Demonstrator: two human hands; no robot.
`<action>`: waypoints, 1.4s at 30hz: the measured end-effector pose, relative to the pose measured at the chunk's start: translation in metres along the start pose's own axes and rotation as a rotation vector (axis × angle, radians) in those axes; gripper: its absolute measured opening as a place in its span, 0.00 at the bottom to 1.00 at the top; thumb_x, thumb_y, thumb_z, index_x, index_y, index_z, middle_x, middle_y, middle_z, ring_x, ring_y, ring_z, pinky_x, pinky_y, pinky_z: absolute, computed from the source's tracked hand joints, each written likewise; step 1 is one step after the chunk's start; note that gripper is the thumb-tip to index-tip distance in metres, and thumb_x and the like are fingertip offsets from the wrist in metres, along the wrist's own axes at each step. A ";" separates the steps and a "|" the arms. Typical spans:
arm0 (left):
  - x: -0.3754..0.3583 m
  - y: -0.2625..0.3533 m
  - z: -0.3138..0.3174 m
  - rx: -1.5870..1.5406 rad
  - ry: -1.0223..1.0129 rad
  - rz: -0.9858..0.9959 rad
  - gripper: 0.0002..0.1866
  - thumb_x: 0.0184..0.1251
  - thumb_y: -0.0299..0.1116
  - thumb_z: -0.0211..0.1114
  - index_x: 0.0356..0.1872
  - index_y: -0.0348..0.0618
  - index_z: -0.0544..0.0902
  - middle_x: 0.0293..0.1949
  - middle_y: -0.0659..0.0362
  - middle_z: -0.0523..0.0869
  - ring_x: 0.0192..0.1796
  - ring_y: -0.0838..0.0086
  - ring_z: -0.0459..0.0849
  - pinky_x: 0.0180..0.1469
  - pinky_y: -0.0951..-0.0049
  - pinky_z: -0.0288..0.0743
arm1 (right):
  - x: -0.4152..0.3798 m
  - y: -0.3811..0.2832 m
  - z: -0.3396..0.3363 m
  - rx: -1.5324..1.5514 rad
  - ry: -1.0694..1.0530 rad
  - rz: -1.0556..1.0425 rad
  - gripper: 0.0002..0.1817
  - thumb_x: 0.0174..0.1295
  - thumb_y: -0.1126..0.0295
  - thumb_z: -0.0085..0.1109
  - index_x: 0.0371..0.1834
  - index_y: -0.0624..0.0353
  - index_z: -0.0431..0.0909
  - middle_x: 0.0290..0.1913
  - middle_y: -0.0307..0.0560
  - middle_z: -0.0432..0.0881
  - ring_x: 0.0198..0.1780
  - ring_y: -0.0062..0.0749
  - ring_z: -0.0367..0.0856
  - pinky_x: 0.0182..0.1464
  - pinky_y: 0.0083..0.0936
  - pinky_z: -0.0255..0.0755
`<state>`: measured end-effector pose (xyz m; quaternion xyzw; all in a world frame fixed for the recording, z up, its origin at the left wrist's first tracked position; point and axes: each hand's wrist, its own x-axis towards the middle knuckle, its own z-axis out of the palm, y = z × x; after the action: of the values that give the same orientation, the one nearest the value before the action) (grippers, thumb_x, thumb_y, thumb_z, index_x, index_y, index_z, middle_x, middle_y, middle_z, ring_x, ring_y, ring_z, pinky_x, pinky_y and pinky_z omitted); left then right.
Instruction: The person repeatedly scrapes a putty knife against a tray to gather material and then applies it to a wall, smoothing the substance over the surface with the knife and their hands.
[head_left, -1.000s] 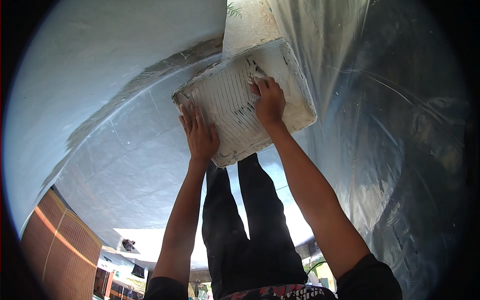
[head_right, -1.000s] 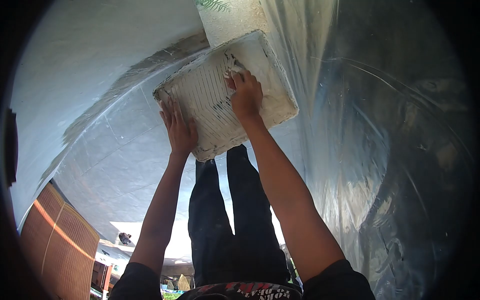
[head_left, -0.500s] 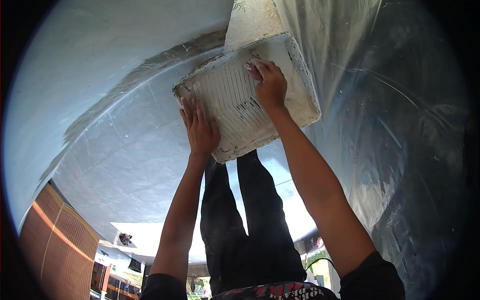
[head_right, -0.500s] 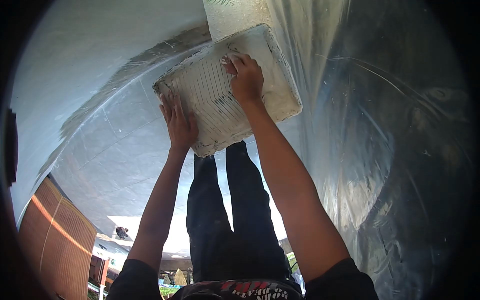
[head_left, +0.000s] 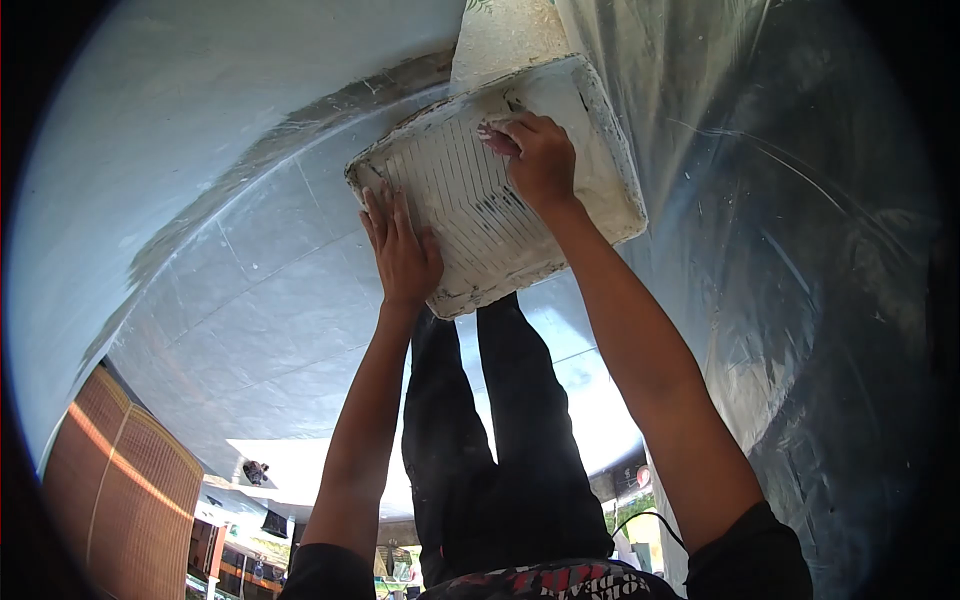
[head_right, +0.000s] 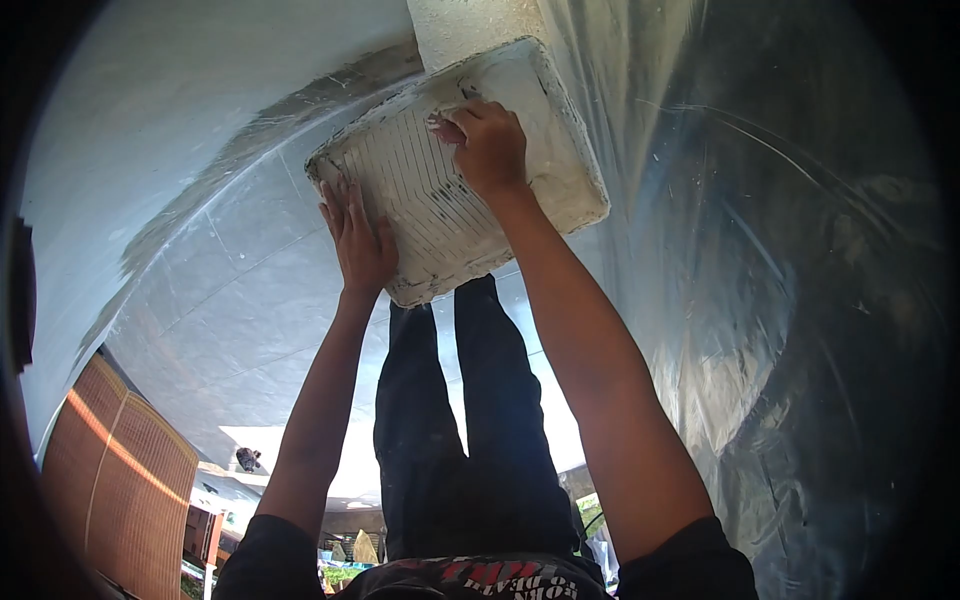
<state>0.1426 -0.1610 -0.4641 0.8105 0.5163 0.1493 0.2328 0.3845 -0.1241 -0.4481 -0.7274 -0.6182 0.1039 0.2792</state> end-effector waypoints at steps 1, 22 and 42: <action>-0.001 0.000 0.000 0.000 -0.007 -0.001 0.37 0.69 0.31 0.55 0.77 0.29 0.56 0.78 0.33 0.55 0.83 0.35 0.38 0.80 0.34 0.34 | -0.017 -0.005 0.000 0.000 -0.004 0.006 0.09 0.51 0.72 0.72 0.36 0.54 0.88 0.40 0.39 0.87 0.44 0.41 0.84 0.49 0.39 0.75; 0.002 0.003 -0.001 -0.040 0.014 -0.016 0.35 0.70 0.30 0.54 0.77 0.31 0.57 0.80 0.37 0.55 0.84 0.40 0.35 0.80 0.34 0.32 | -0.101 -0.026 -0.041 0.082 -0.175 0.177 0.12 0.50 0.84 0.64 0.35 0.58 0.89 0.38 0.46 0.88 0.39 0.46 0.85 0.41 0.34 0.77; 0.000 0.002 0.003 -0.021 0.027 -0.046 0.34 0.70 0.29 0.53 0.76 0.33 0.59 0.79 0.38 0.58 0.84 0.42 0.39 0.81 0.36 0.37 | -0.029 0.002 -0.025 0.125 0.077 0.493 0.11 0.48 0.80 0.63 0.34 0.56 0.89 0.35 0.47 0.83 0.41 0.46 0.83 0.48 0.40 0.71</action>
<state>0.1459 -0.1623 -0.4654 0.7940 0.5361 0.1602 0.2379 0.3926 -0.1586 -0.4337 -0.8407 -0.4037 0.1792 0.3131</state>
